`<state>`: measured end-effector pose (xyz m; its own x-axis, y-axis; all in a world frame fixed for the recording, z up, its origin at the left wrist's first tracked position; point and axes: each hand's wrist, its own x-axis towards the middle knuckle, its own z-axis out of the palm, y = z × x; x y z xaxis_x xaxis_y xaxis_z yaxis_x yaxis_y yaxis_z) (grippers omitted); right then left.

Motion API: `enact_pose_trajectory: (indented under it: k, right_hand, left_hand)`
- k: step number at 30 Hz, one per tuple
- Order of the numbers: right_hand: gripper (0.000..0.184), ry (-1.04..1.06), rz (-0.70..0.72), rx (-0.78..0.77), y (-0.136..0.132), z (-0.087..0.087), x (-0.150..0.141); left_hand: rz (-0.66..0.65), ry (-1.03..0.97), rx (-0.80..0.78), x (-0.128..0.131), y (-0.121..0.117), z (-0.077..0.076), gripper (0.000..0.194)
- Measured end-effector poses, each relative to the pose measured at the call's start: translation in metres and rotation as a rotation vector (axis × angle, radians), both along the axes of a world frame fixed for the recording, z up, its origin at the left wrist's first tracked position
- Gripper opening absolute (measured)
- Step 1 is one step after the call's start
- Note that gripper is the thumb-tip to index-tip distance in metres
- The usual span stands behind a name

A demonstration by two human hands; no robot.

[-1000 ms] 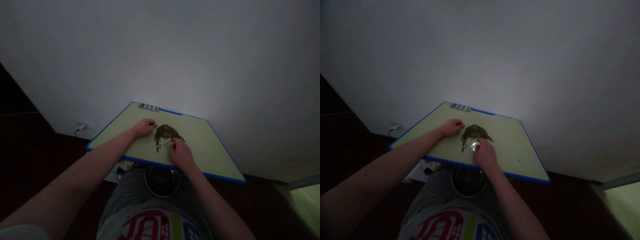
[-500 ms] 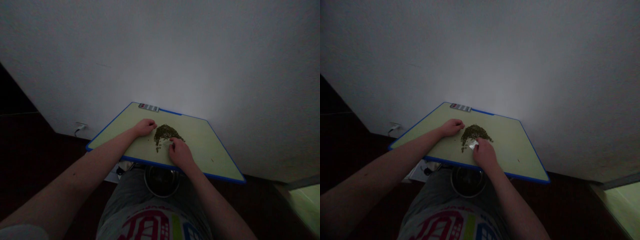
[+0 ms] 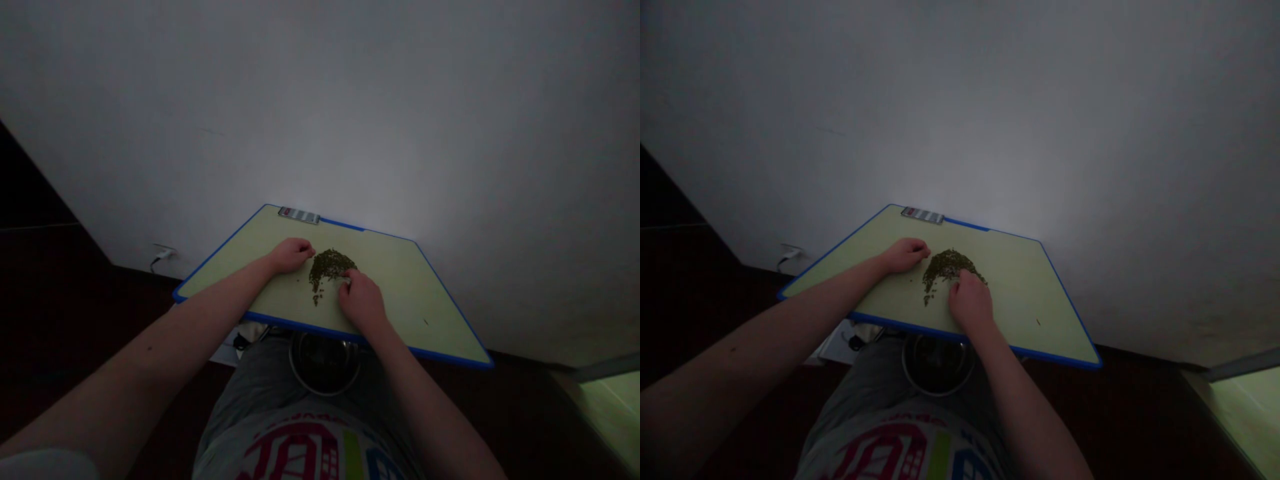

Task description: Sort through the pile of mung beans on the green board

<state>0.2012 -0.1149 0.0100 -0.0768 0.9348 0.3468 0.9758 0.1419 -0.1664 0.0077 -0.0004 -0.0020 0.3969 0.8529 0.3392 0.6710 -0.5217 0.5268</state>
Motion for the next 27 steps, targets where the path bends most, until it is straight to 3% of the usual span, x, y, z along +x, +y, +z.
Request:
enact_pose_trajectory:
  k: [15,27]
  right_hand:
    - [0.027,0.001,-0.115,-0.047,0.002,0.0,0.035]
    - [0.03,0.028,0.22,-0.049,0.002,0.001,0.014]
  left_hand:
    - [-0.007,-0.001,-0.026,-0.002,0.002,-0.002,0.033]
    - [-0.002,0.0,-0.013,-0.001,0.0,-0.001,0.033]
